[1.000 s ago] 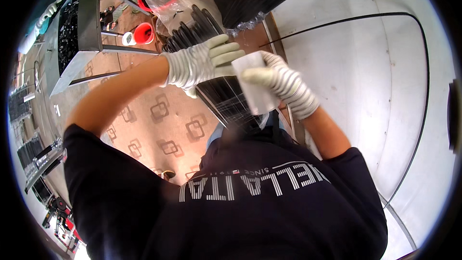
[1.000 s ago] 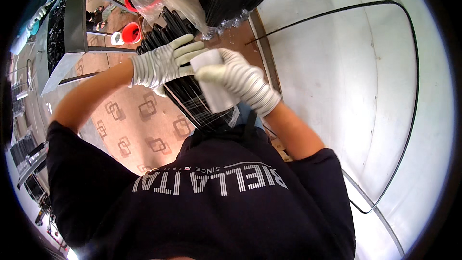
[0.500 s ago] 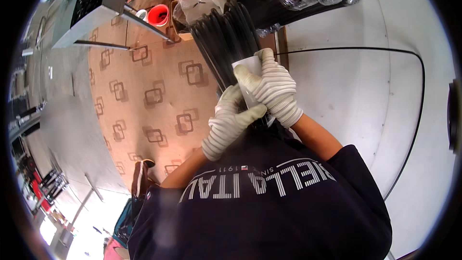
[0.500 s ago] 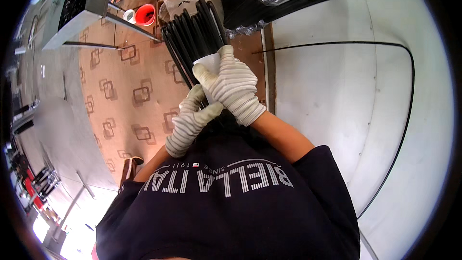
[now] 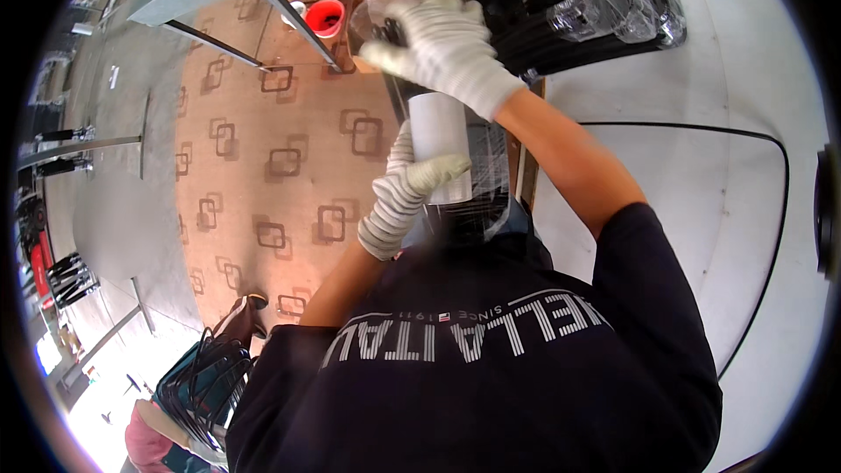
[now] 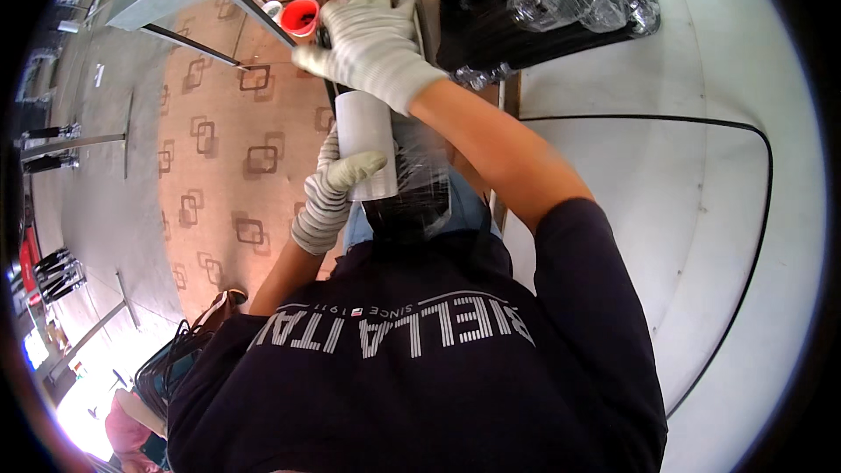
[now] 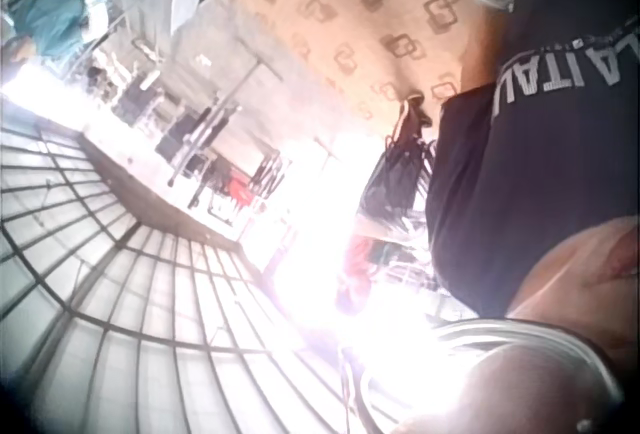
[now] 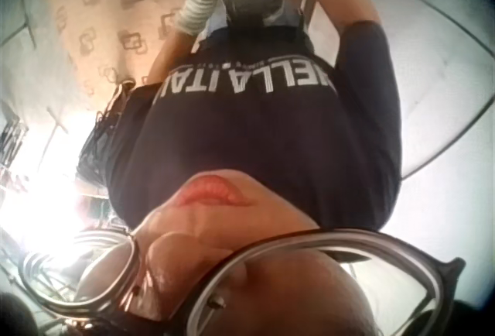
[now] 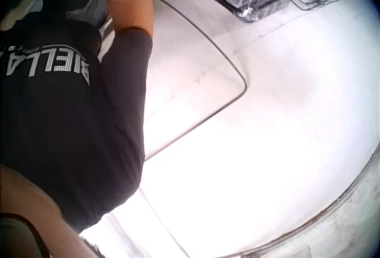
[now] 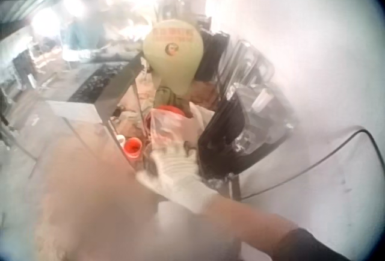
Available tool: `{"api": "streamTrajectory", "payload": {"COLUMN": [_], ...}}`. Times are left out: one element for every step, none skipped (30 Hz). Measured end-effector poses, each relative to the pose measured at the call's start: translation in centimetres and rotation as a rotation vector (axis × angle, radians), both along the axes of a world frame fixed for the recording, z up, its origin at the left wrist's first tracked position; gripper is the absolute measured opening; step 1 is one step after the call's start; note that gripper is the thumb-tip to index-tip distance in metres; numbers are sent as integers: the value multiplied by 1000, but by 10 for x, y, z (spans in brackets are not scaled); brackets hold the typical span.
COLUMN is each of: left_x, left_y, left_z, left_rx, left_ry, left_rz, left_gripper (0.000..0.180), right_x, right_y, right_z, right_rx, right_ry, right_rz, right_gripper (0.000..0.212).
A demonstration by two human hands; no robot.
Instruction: The person wraps a bundle of black metal frames with plastic film by hand and then hangs the frames onto metal hooks on a wall.
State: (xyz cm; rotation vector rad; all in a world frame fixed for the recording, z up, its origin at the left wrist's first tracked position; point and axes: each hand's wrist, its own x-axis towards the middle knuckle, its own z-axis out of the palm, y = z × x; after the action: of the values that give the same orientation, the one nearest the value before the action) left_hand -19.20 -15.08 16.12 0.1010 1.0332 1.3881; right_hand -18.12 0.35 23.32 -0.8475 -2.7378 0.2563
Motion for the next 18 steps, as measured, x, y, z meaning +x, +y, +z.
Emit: {"api": "streamTrajectory", "payload": {"left_x": [-1, -7, -2, -2, 12, 25, -8, -2, 0, 2, -3, -9, -11, -13, -12, -10, -8, -7], "left_y": [2, 3, 20, 36, 20, 0, -5, -18, -25, -25, -31, -38, -36, -34, -31, -35, -34, -33], "left_z": [12, 26, -17, -62, -61, -54, 59, 65, 74, 67, 63, 60, 59, 71, 58, 45, 39, 34], "left_rx": [20, 35, -65, -175, -3, 88, -175, -29, -133, -179, -162, -143, -194, -178, -221, -276, -339, -403], "left_ry": [127, 266, 5, -234, 218, 704, 670, 549, 598, 736, 707, 679, 686, 575, 782, 985, 1005, 1025], "left_rz": [38, 84, 145, 264, 191, 236, -61, 42, -21, -30, 33, 90, 113, 139, 192, 247, 240, 231], "left_gripper": [76, 71, 68, 65, 71, 77, 94, 96, 91, 87, 86, 86, 84, 84, 86, 89, 89, 88], "right_x": [-16, -36, -35, -47, -35, -29, -23, -15, -5, -2, -3, -7, -7, -8, -7, -5, -3, 4], "right_y": [0, 3, 15, 16, 31, 22, 26, 11, 8, 5, -3, -10, -5, -1, 1, -5, -6, -6], "right_z": [-12, -25, -34, -41, -62, -63, -49, -44, -55, -51, -50, -45, -50, -55, -57, -52, -48, -53], "right_rx": [-30, 62, 197, 135, -58, -52, 7, -74, -54, -111, -102, -119, -100, -82, -85, -94, -96, -55], "right_ry": [-156, 8, -14, -17, 80, 68, -22, -161, -192, -302, -282, -251, -222, -193, -177, -164, -150, -33], "right_rz": [61, 255, 442, 554, 579, 517, 451, 341, 319, 325, 345, 361, 384, 401, 408, 422, 423, 441], "right_gripper": [57, 57, 54, 49, 42, 36, 29, 31, 26, 24, 21, 17, 16, 15, 12, 9, 6, 8]}}
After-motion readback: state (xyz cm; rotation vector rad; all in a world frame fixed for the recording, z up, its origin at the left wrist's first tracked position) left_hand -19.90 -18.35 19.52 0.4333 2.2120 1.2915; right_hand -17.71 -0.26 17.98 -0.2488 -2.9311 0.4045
